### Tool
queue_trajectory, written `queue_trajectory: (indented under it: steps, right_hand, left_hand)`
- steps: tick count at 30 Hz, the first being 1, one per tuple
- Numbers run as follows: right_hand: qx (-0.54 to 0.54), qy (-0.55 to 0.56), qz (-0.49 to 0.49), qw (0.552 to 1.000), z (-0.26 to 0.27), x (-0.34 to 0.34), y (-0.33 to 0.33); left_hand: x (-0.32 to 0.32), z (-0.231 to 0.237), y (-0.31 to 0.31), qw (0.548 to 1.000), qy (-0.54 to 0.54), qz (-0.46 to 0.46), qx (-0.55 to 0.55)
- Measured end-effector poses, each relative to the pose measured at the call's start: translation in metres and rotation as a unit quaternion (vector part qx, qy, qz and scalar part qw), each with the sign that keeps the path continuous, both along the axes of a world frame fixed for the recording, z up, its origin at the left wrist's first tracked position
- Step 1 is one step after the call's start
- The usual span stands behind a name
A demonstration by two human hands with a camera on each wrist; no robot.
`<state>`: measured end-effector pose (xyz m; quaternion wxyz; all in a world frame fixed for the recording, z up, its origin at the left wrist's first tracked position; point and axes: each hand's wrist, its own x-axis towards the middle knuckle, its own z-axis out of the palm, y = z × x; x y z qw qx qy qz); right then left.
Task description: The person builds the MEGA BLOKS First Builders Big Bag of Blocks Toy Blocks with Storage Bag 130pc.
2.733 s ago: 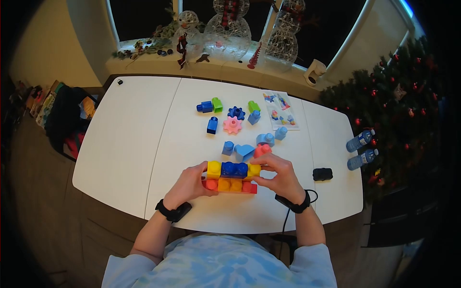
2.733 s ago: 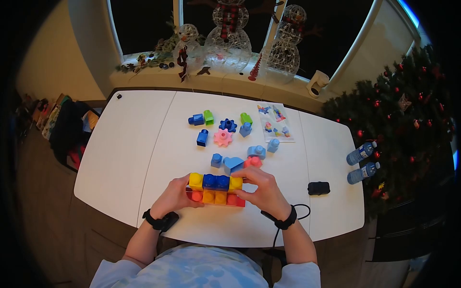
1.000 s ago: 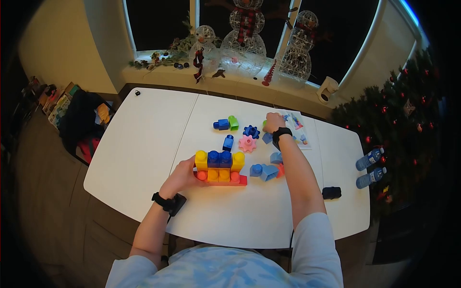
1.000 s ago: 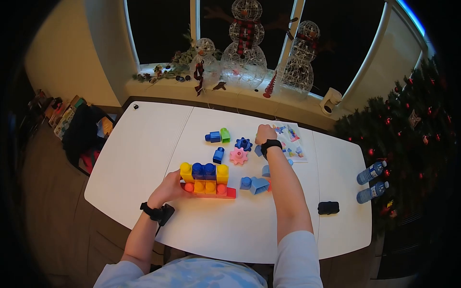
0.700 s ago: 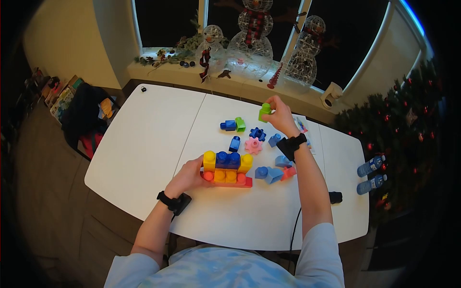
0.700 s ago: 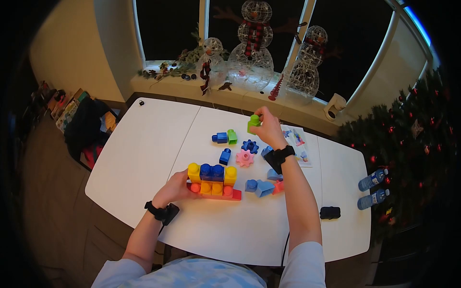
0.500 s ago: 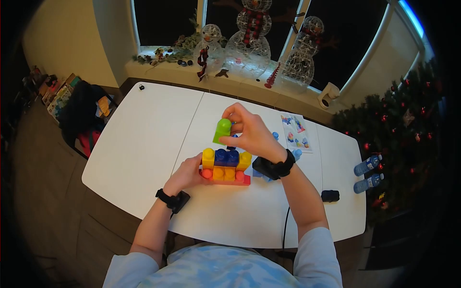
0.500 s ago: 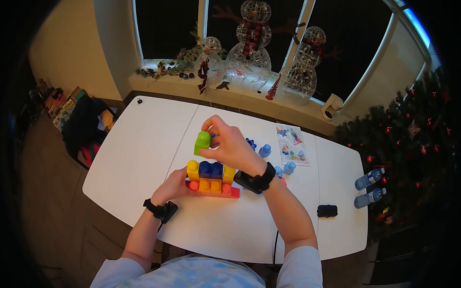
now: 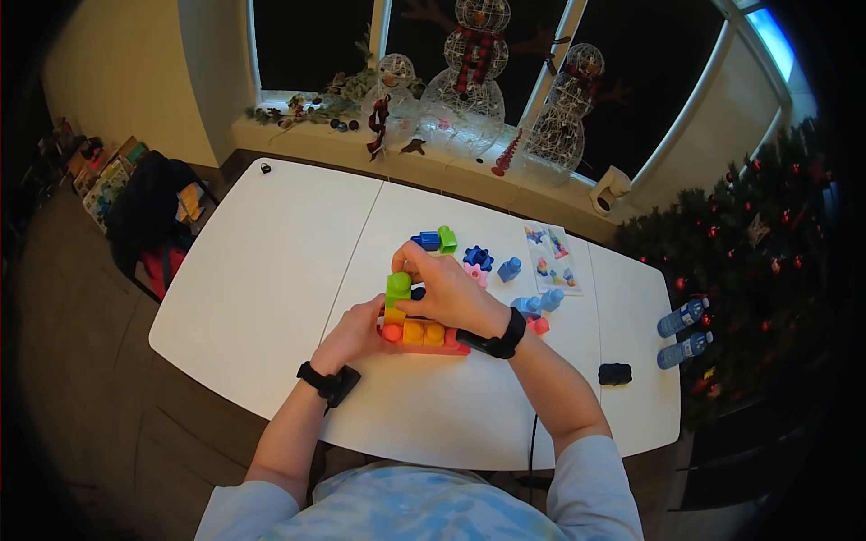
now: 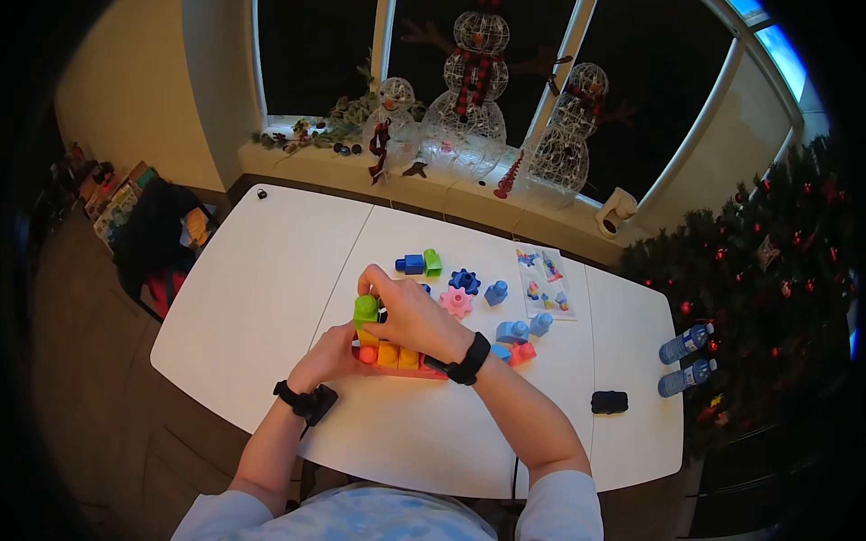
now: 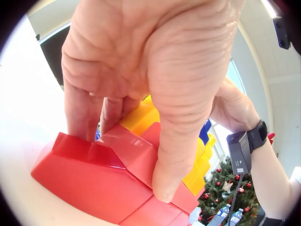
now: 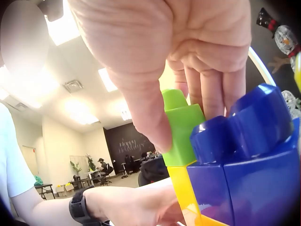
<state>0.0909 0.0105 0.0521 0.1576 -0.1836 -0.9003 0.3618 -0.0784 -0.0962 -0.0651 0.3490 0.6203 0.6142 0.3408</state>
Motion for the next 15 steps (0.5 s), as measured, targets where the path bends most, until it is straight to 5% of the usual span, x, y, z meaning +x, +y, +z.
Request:
queue_trajectory:
  steps: [9, 15]
  right_hand:
    - [0.037, 0.068, 0.004, 0.997, -0.011, 0.002, -0.001]
    - [-0.051, 0.079, -0.049, 0.994, 0.019, 0.029, 0.014]
  left_hand:
    - [0.001, 0.001, 0.000, 1.000, -0.004, 0.006, -0.003]
    - [0.000, -0.006, 0.001, 1.000, -0.014, 0.008, 0.019]
